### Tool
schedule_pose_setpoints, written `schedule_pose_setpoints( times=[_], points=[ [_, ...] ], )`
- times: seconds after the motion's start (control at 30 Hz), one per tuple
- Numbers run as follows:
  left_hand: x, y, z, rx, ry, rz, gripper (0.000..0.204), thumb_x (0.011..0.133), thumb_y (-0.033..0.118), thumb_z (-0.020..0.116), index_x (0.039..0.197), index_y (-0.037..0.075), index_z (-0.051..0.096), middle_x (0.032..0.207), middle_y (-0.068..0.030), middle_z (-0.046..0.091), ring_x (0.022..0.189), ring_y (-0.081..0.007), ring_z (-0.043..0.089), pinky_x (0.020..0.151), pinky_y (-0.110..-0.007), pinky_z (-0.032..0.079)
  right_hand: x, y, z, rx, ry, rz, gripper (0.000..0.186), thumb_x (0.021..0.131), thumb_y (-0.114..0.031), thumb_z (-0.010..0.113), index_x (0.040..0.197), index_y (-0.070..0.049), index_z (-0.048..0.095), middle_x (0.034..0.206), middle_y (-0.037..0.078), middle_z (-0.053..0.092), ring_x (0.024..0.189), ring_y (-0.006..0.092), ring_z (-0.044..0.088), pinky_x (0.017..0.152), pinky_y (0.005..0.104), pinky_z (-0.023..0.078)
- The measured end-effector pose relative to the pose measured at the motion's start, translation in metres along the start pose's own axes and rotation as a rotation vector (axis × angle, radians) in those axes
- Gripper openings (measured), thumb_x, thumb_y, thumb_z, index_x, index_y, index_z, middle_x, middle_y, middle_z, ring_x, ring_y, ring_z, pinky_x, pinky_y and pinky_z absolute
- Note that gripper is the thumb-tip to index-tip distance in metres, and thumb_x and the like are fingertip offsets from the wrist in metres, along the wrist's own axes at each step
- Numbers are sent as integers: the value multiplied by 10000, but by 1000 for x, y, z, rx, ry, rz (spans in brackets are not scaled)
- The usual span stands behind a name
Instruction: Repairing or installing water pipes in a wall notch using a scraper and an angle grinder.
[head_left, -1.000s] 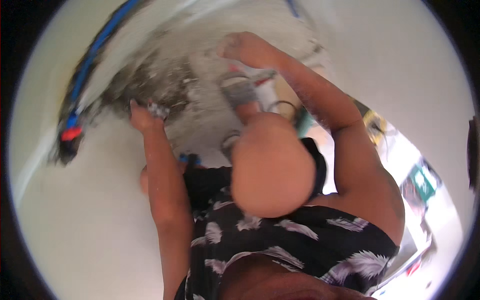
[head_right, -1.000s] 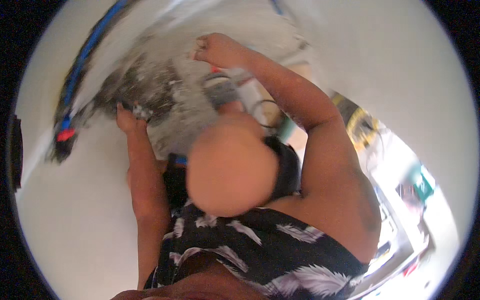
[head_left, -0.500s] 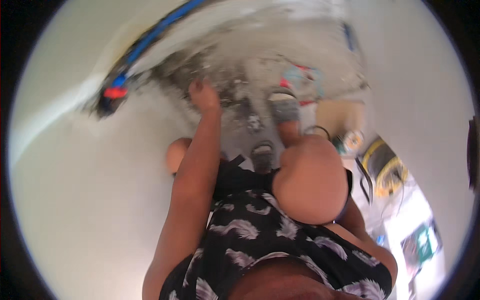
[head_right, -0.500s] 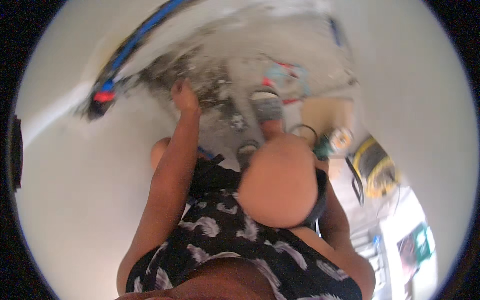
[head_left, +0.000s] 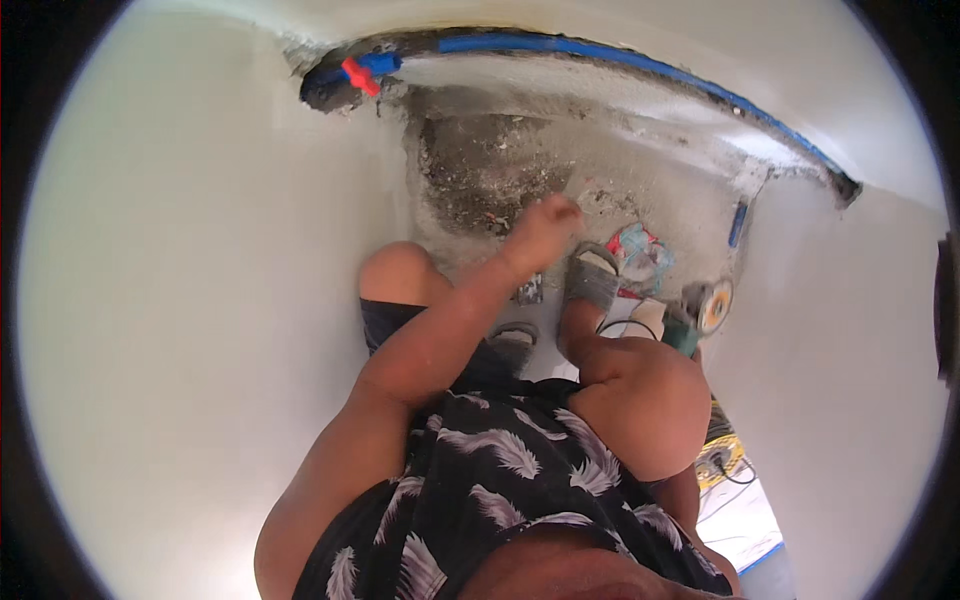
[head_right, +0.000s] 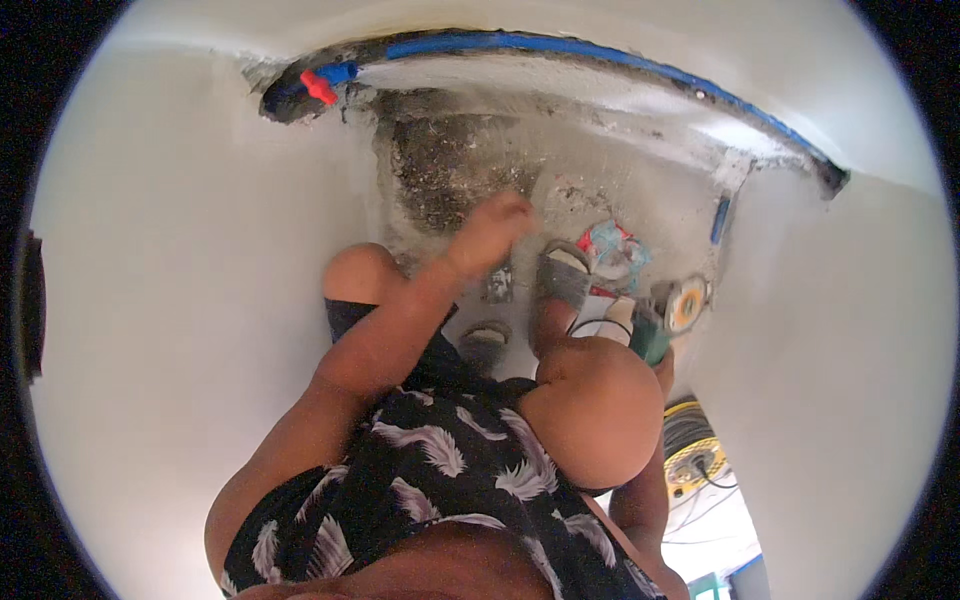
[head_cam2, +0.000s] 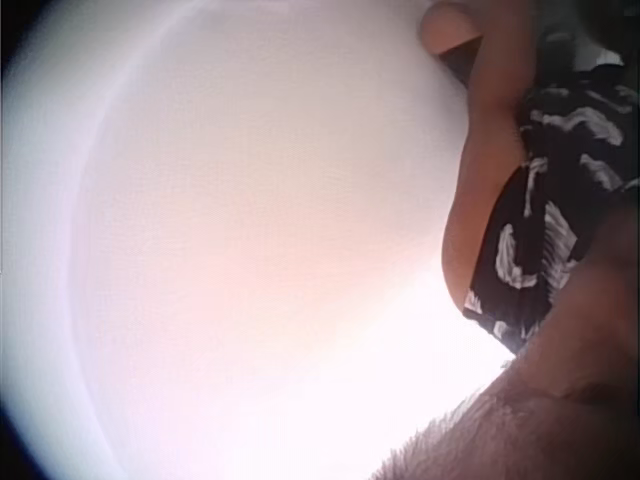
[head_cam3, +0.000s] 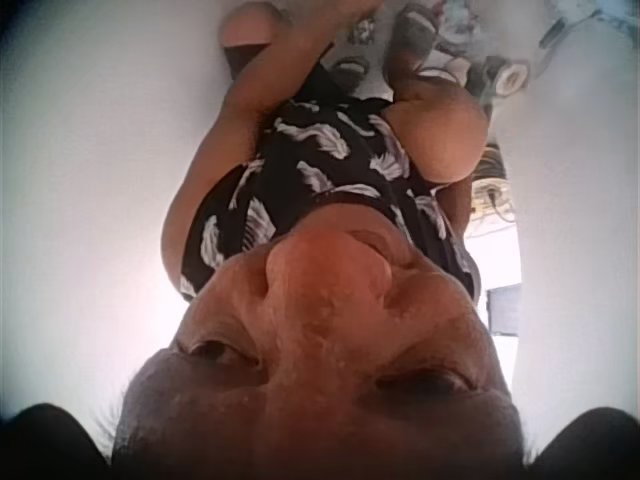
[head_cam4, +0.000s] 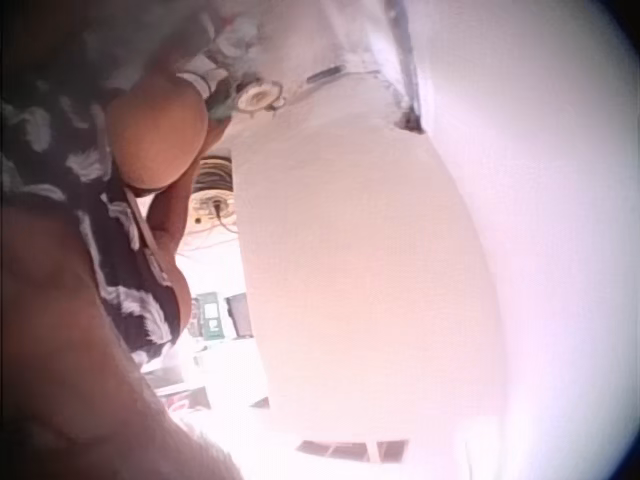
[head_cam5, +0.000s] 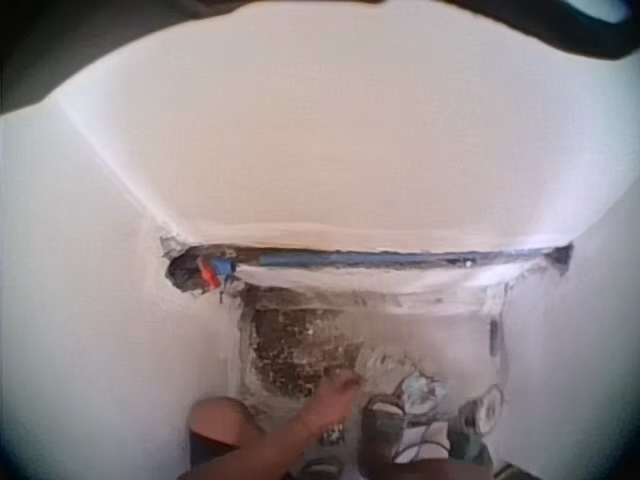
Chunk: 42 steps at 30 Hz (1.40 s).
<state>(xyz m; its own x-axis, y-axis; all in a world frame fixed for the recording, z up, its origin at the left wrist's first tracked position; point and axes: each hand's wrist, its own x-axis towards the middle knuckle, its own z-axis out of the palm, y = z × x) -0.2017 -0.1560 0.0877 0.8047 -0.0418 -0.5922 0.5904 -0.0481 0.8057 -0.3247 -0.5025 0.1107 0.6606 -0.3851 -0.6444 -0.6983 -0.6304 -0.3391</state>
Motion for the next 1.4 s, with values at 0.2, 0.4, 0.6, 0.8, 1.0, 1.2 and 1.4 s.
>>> schedule_pose_setpoints(
  times=[0.2,0.4,0.6,0.8,1.0,1.2,1.4],
  points=[
    [-52,19,62,-60,-375,232,544,948,319,746,1363,22,557,1249,-122,648,1182,-238,611,1025,-367,481,1,-180,-41,-71,-91,-698,737,739,-277,810,1338,20,499,1187,264,648,1112,374,658,961,439,505],
    [-43,56,37,-681,54,353,596,927,339,779,1342,5,512,1221,-108,626,1100,-164,618,928,-348,523,-14,-276,-21,86,-473,-892,713,820,-328,777,1367,14,473,1291,219,589,1227,316,579,1027,439,463],
    [-61,52,-16,-895,1,206,514,916,194,736,1344,11,518,1197,-97,638,1022,-176,649,881,-339,548,9,-323,35,452,-1149,-389,571,969,-406,650,1359,-6,536,1307,159,612,1197,274,594,1009,427,487],
    [-81,43,-40,-653,230,55,603,928,269,721,1418,30,464,1231,-107,604,1055,-196,631,823,-367,559,-12,-325,115,723,-1089,-272,492,919,-315,709,1270,4,575,1101,135,676,971,279,687,898,429,571],
    [-137,0,-34,-545,151,-137,735,880,110,687,1527,60,341,1261,-103,573,971,-177,621,788,-319,518,-32,-338,145,684,-723,-346,469,829,-251,766,1160,28,586,925,133,662,702,271,685,653,435,595],
    [-163,-32,-34,-1291,51,-19,563,934,52,598,1465,137,434,1107,-42,608,787,-130,576,552,-239,414,-29,-350,144,770,-794,-294,508,860,-348,703,1182,23,576,899,148,665,728,271,680,655,427,588],
    [-155,-49,-39,-1080,51,6,377,1039,98,582,1409,112,510,1014,8,622,682,-78,532,512,-207,370,-28,-350,150,805,-808,-256,494,867,-359,700,1167,14,578,895,151,661,730,276,679,644,445,593]
  ],
)
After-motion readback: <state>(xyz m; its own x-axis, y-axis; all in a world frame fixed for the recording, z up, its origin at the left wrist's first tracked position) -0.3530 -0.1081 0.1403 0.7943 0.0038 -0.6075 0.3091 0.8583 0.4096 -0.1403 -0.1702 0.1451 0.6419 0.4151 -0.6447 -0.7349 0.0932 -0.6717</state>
